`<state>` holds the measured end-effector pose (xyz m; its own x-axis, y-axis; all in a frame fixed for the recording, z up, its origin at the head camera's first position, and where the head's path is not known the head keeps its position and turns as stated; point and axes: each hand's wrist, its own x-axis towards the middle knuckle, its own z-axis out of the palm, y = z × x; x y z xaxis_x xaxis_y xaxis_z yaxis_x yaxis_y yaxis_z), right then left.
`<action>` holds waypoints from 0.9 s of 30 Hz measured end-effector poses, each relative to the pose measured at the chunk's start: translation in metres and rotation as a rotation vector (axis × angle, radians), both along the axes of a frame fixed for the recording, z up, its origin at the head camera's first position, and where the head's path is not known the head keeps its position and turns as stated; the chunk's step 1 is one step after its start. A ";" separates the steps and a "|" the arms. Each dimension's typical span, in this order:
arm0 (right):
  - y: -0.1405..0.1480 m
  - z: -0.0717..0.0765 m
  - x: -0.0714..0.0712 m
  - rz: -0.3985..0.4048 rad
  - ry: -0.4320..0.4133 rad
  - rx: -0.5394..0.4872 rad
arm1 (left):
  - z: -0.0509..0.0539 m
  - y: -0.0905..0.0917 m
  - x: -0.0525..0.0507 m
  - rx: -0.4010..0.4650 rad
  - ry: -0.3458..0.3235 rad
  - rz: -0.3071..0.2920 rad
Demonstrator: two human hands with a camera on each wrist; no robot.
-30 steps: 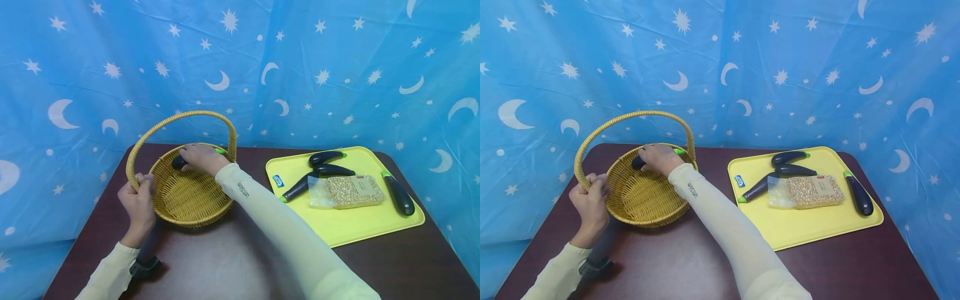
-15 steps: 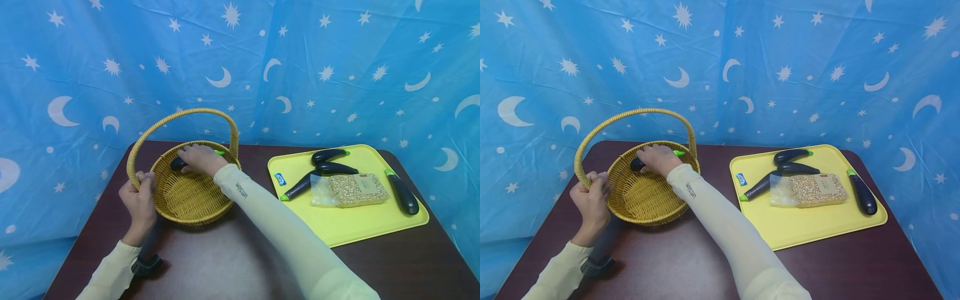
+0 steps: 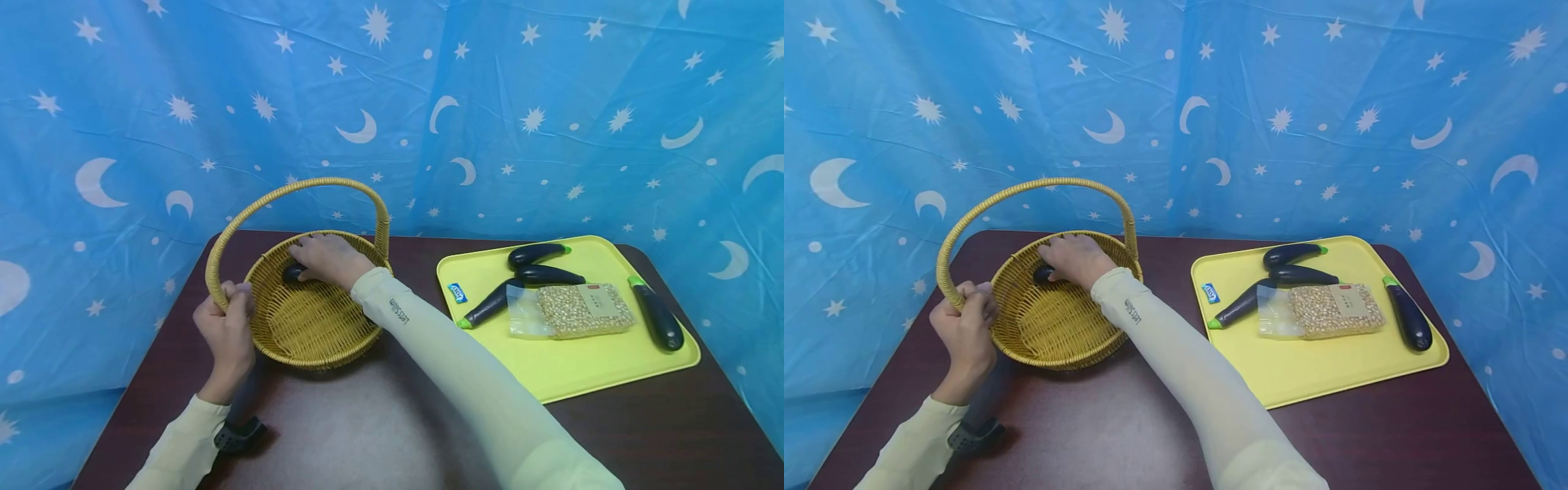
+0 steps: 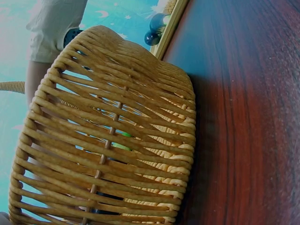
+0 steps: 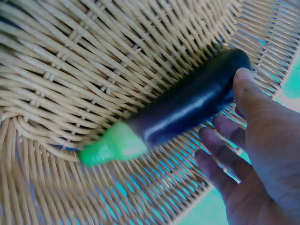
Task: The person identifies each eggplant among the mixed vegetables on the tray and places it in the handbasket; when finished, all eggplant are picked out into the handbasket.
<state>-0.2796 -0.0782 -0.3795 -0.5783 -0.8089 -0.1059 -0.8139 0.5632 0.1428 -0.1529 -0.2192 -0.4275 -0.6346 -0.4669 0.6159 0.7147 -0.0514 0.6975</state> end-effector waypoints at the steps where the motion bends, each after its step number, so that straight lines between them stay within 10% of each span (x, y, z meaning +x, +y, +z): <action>1: 0.000 0.001 0.001 0.006 0.006 -0.005 | 0.000 0.000 0.000 0.000 0.001 0.000; 27: 0.032 0.026 0.022 0.095 -0.017 -0.103 | -0.001 0.003 0.003 0.032 0.009 -0.024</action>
